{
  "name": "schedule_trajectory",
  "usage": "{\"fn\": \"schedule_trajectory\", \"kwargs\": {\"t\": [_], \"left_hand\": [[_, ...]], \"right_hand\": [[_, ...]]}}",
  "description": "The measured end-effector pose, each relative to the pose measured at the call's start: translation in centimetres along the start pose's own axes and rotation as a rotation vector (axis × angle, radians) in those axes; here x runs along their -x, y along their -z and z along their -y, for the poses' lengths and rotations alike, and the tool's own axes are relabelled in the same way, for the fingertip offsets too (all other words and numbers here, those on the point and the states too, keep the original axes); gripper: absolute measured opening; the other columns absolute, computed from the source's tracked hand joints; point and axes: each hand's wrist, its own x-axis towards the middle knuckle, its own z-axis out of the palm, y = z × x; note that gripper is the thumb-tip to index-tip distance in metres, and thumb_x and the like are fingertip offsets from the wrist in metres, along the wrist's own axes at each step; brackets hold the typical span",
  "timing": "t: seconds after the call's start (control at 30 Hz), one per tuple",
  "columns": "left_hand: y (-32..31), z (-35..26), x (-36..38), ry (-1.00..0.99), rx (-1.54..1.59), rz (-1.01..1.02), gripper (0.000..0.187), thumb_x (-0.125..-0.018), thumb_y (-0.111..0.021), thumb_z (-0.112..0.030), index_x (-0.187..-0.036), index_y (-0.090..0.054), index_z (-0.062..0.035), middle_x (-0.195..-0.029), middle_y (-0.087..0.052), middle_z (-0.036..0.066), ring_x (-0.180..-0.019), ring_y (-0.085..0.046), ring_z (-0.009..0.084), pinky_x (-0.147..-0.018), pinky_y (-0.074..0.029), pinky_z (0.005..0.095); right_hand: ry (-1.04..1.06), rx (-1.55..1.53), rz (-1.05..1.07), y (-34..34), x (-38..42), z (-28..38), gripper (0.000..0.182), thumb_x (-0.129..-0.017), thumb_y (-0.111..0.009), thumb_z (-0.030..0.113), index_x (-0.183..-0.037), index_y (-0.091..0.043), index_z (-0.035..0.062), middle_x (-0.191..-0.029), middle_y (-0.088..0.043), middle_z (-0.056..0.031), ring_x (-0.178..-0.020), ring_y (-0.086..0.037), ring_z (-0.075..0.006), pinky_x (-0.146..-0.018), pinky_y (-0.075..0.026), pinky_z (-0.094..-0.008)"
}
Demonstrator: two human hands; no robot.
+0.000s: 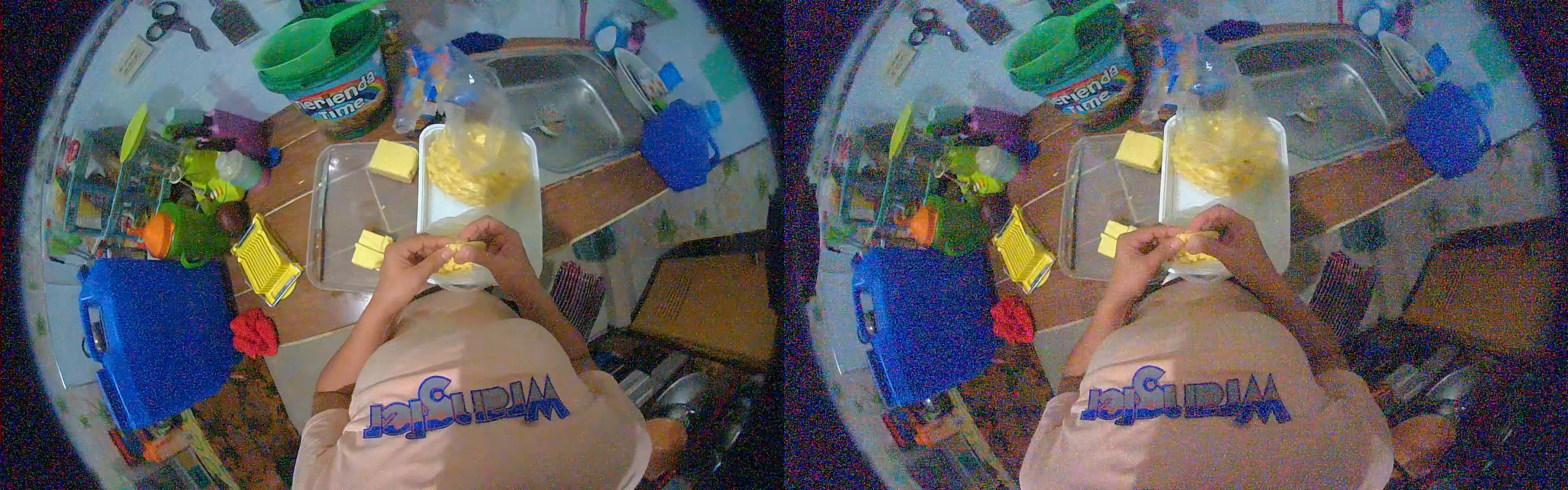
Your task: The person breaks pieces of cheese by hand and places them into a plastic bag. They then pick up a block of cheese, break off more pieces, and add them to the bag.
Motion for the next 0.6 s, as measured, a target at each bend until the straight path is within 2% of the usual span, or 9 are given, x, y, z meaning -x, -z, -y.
{"fn": "schedule_trajectory", "kwargs": {"t": [0.17, 0.27, 0.37, 0.47, 0.57, 0.6], "left_hand": [[-0.1, -0.3, -0.4, 0.001, -0.020, -0.001, 0.016, -0.081, -0.068, -0.010, -0.092, -0.065, 0.0007, -0.078, -0.065, 0.003, -0.069, -0.056, 0.0061, -0.060, -0.044, 0.0202], [-0.3, -0.1, -0.4, 0.007, -0.097, -0.025, 0.015, -0.078, -0.069, -0.008, -0.091, -0.066, -0.0001, -0.075, -0.063, 0.002, -0.068, -0.056, 0.0072, -0.062, -0.046, 0.0221], [-0.4, 0.9, 0.1, -0.022, -0.157, -0.023, 0.015, -0.077, -0.069, -0.007, -0.090, -0.066, -0.0006, -0.075, -0.063, 0.002, -0.068, -0.056, 0.0079, -0.063, -0.046, 0.0231], [-0.4, 1.3, 0.0, -0.024, -0.154, -0.031, 0.014, -0.077, -0.070, -0.007, -0.089, -0.066, -0.0009, -0.075, -0.064, 0.002, -0.068, -0.056, 0.0080, -0.062, -0.046, 0.0232], [-0.5, 1.1, 0.0, -0.025, -0.158, -0.046, 0.013, -0.077, -0.069, -0.006, -0.089, -0.067, -0.0012, -0.074, -0.064, 0.003, -0.067, -0.056, 0.0079, -0.062, -0.046, 0.0231], [-0.5, 0.9, 0.0, -0.021, -0.163, -0.052, 0.013, -0.077, -0.069, -0.006, -0.088, -0.067, -0.0013, -0.074, -0.064, 0.003, -0.067, -0.055, 0.0079, -0.062, -0.046, 0.0231]], "right_hand": [[-0.047, -0.100, -0.013, 0.3, -0.1, 0.4, 0.015, -0.077, -0.069, 0.011, -0.086, -0.059, 0.0040, -0.083, -0.061, -0.0029, -0.080, -0.058, -0.0119, -0.072, -0.048, -0.0266], [-0.060, 0.042, -0.053, 0.7, 0.1, 0.1, 0.010, -0.079, -0.065, 0.007, -0.086, -0.060, 0.0024, -0.087, -0.058, -0.0048, -0.078, -0.057, -0.0126, -0.072, -0.047, -0.0246], [0.283, 0.201, -0.002, 1.0, 1.1, -1.3, 0.008, -0.080, -0.063, 0.004, -0.087, -0.061, 0.0020, -0.092, -0.057, -0.0070, -0.085, -0.056, -0.0140, -0.073, -0.047, -0.0252], [0.362, 0.396, -0.022, 1.2, 1.0, -1.7, 0.009, -0.083, -0.061, 0.009, -0.091, -0.062, 0.0054, -0.093, -0.058, -0.0072, -0.086, -0.058, -0.0162, -0.070, -0.050, -0.0281], [0.317, 0.350, -0.084, 1.3, 1.1, -2.2, 0.012, -0.082, -0.062, 0.012, -0.092, -0.063, 0.0045, -0.093, -0.061, -0.0077, -0.084, -0.059, -0.0167, -0.074, -0.050, -0.0303], [0.244, 0.330, -0.108, 1.3, 1.0, -2.1, 0.014, -0.082, -0.063, 0.014, -0.091, -0.063, 0.0042, -0.092, -0.061, -0.0075, -0.083, -0.059, -0.0162, -0.074, -0.050, -0.0304]]}}
